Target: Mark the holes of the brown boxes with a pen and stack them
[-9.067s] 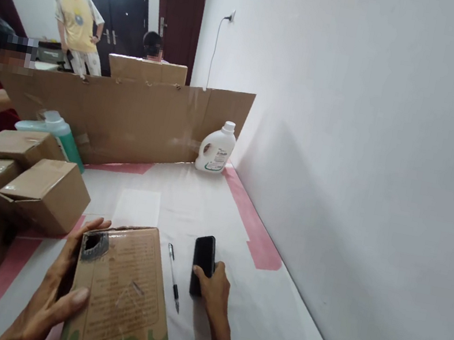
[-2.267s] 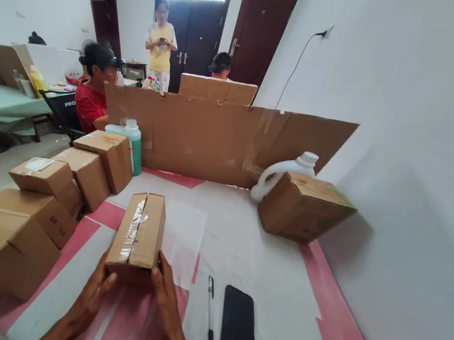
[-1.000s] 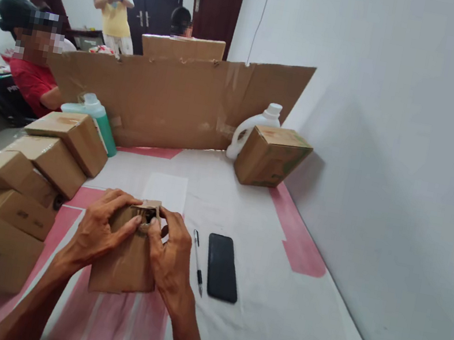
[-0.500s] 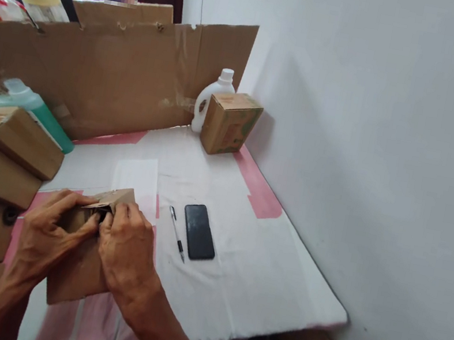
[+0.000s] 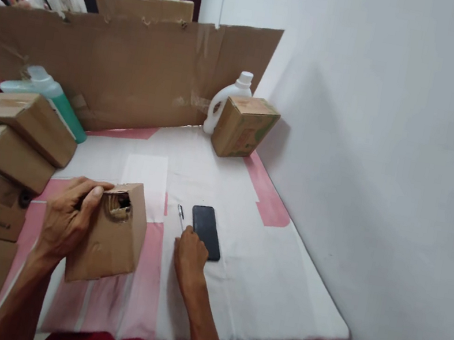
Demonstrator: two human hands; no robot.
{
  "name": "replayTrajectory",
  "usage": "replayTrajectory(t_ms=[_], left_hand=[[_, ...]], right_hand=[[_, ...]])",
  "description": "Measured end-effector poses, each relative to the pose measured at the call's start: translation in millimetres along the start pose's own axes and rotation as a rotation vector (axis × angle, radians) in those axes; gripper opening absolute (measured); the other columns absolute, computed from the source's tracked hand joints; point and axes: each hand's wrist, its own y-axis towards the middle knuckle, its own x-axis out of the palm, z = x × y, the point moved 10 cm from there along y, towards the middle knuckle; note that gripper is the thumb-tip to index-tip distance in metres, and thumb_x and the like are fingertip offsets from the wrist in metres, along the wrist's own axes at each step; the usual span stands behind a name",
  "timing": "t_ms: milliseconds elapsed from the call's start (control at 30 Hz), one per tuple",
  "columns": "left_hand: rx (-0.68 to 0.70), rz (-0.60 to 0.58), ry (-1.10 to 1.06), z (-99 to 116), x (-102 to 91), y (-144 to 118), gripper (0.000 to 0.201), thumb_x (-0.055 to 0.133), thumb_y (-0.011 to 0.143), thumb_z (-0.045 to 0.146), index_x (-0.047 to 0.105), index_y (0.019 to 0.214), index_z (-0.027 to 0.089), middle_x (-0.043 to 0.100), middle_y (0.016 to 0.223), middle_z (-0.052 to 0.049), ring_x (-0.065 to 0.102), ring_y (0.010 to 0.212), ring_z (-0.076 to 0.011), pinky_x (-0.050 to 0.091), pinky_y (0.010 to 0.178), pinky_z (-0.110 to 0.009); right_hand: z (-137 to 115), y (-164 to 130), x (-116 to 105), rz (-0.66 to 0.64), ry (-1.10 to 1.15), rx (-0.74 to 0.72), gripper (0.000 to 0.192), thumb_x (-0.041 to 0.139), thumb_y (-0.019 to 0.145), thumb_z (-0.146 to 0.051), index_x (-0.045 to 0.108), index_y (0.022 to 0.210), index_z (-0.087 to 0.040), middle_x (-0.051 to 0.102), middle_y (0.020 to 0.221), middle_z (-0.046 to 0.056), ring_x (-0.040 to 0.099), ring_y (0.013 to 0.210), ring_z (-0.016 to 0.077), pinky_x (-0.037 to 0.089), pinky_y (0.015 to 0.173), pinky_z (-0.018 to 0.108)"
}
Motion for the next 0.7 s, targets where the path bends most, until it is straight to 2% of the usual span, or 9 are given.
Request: replayTrajectory(t_ms=[100, 167, 200, 267, 367, 433, 533, 700], left_hand=[[-0.055, 0.022, -0.046, -5, -1.1, 1, 0.028, 0.044, 0.103, 0.033, 0.069, 0.104, 0.02, 0.074, 0.099, -0.005, 0.069, 0.094, -0.022, 0.051, 0.087, -0.035], [-0.096, 0.024, -0.067, -11, -1.4, 1, 0.027, 0.042, 0.103, 0.031, 0.067, 0.104, 0.02, 0.075, 0.098, -0.004, 0.069, 0.093, -0.0222, 0.051, 0.086, -0.036], [-0.108, 0.02, -0.075, -13, -1.3, 1, 0.027, 0.041, 0.104, 0.031, 0.066, 0.104, 0.02, 0.075, 0.097, -0.004, 0.07, 0.092, -0.022, 0.052, 0.086, -0.036], [-0.117, 0.014, -0.084, -15, -1.3, 1, 0.028, 0.039, 0.104, 0.03, 0.066, 0.105, 0.02, 0.074, 0.098, -0.004, 0.07, 0.092, -0.0216, 0.052, 0.087, -0.036], [-0.106, 0.011, -0.092, -15, -0.6, 2, 0.03, 0.038, 0.105, 0.03, 0.066, 0.105, 0.02, 0.074, 0.098, -0.005, 0.069, 0.093, -0.0212, 0.052, 0.087, -0.036], [-0.094, 0.004, -0.09, -14, 0.9, 3, 0.031, 0.037, 0.105, 0.029, 0.066, 0.106, 0.02, 0.074, 0.098, -0.005, 0.069, 0.092, -0.0212, 0.052, 0.087, -0.036], [-0.072, -0.006, -0.073, -10, 3.0, 4, 0.031, 0.037, 0.105, 0.028, 0.067, 0.106, 0.02, 0.074, 0.098, -0.005, 0.068, 0.092, -0.0213, 0.052, 0.088, -0.036], [-0.058, -0.007, -0.081, -8, 3.8, 3, 0.031, 0.037, 0.105, 0.026, 0.067, 0.107, 0.019, 0.073, 0.099, -0.005, 0.068, 0.094, -0.0211, 0.051, 0.088, -0.035]], right_hand=[[9, 5, 16, -0.021, 0.014, -0.001, 0.014, 0.053, 0.097, -0.013, 0.066, 0.103, -0.012, 0.076, 0.099, 0.022, 0.075, 0.095, 0.0334, 0.047, 0.073, 0.036], [11, 8, 14, -0.014, 0.029, -0.026, 0.012, 0.052, 0.096, -0.015, 0.064, 0.091, -0.016, 0.076, 0.09, 0.016, 0.075, 0.089, 0.0302, 0.047, 0.071, 0.034], [10, 9, 6, 0.017, 0.111, -0.046, 0.012, 0.053, 0.095, -0.019, 0.062, 0.088, -0.018, 0.074, 0.083, 0.012, 0.074, 0.083, 0.0274, 0.047, 0.068, 0.032], [3, 5, -22, 0.124, 0.511, -0.111, 0.013, 0.053, 0.096, -0.03, 0.056, 0.087, -0.021, 0.067, 0.07, 0.003, 0.068, 0.066, 0.0212, 0.045, 0.058, 0.029], [-21, -13, -73, 0.23, 1.329, -0.311, 0.019, 0.058, 0.094, -0.042, 0.051, 0.092, -0.025, 0.066, 0.075, -0.001, 0.062, 0.055, 0.0155, 0.041, 0.045, 0.024], [-51, -32, -102, 0.215, 1.549, -0.486, 0.015, 0.059, 0.097, -0.039, 0.052, 0.094, -0.026, 0.07, 0.087, -0.001, 0.067, 0.061, 0.0146, 0.045, 0.047, 0.023], [-94, -60, -126, 0.244, 1.529, -0.694, 0.006, 0.059, 0.101, -0.032, 0.058, 0.1, -0.026, 0.074, 0.094, 0.0, 0.072, 0.07, 0.0157, 0.055, 0.057, 0.027], [-130, -80, -124, 0.291, 1.271, -0.822, 0.009, 0.064, 0.1, -0.025, 0.071, 0.105, -0.024, 0.075, 0.1, 0.002, 0.074, 0.086, 0.0166, 0.061, 0.072, 0.03]])
